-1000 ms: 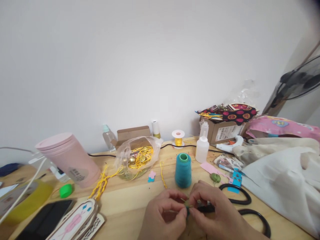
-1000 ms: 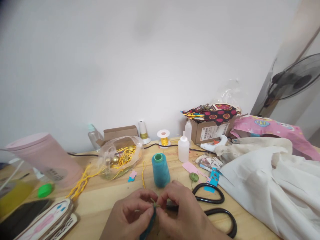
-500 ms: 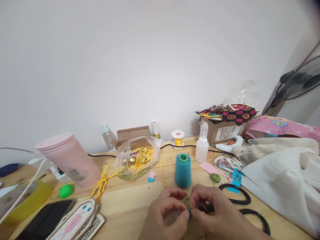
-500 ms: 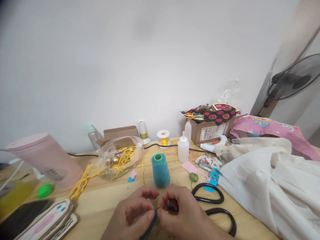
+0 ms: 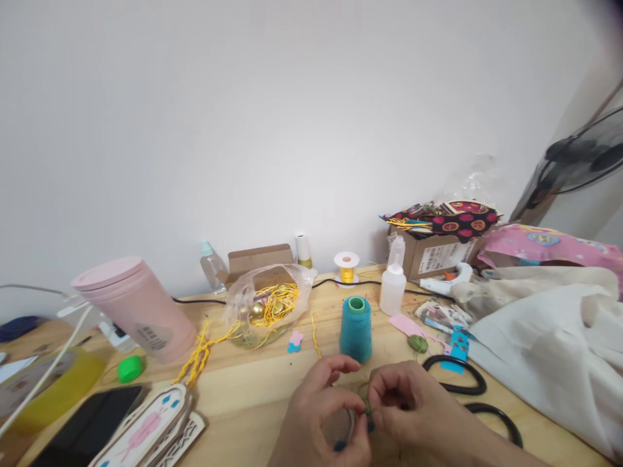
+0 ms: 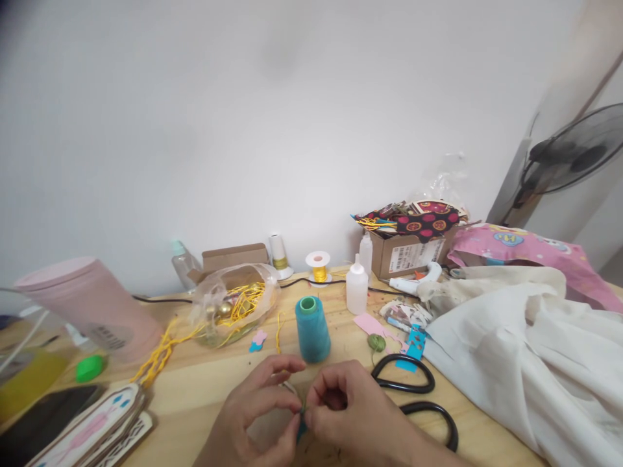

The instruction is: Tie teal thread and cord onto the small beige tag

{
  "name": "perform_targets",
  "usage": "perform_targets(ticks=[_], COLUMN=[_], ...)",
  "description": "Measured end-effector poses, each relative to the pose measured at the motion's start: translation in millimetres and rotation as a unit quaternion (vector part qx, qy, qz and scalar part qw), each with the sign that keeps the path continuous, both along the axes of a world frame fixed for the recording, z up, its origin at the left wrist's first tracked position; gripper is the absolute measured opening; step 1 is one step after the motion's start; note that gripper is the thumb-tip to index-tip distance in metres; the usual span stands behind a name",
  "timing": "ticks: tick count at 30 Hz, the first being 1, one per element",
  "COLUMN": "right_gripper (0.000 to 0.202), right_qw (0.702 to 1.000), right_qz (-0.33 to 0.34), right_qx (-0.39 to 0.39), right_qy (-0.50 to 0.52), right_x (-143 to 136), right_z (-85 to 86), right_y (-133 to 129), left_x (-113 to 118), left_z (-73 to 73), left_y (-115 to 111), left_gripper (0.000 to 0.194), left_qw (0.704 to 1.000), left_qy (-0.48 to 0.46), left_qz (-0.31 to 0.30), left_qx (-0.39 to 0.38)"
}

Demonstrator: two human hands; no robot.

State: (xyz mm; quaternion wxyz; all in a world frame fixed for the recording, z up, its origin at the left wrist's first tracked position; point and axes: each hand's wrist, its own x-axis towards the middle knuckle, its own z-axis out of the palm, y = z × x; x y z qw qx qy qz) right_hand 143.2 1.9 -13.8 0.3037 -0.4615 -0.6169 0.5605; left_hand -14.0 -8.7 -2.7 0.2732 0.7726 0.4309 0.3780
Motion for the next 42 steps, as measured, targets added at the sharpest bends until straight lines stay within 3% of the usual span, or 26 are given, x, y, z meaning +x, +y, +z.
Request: perform_targets(ticks=[5, 11, 14, 21, 24, 28, 35, 42], right_gripper=[0.003, 0.003, 0.003, 0.01, 0.011, 0.011, 0.011, 0.01], right_qw=[1.0, 0.999, 0.999, 0.998, 0.995, 0.982, 0.966, 0.953], right_qz=[-0.004, -0.016, -0.016, -0.018, -0.027, -0.034, -0.022, -0.019], right_qx=[0.011, 0.051, 0.048, 0.056, 0.098, 0.179, 0.248, 0.29], right_qy=[0.021, 0.003, 0.007, 0.006, -0.017, -0.043, -0.072, -0.087], right_x=[1, 1, 0, -3, -3, 0, 4, 11], right_z=[1.9, 7.9, 9.3, 12.9, 14.5, 14.4, 14.6, 18.3], right_y=[-1, -2, -1, -2, -4, -5, -3, -1], left_x=[4, 6, 7, 8, 9, 11, 5, 5], left_z=[-5.7, -5.5, -8.9, -13.5, -12.1, -12.9, -15.7, -6.2], left_y=[-1, 0, 1, 3, 1, -1, -1, 0], left_gripper=[0.018, 0.008, 0.006, 0.008, 0.007, 0.012, 0.021, 0.019], left_qw=[0.993, 0.968, 0.957, 0.902, 0.891, 0.894, 0.939, 0.929], left_qy=[-0.105, -0.183, -0.215, -0.32, -0.321, -0.292, -0.196, -0.224], left_qz=[0.034, 0.021, 0.013, -0.012, -0.002, 0.025, 0.051, 0.08], left_qx=[-0.048, -0.171, -0.194, -0.289, -0.32, -0.338, -0.277, -0.283])
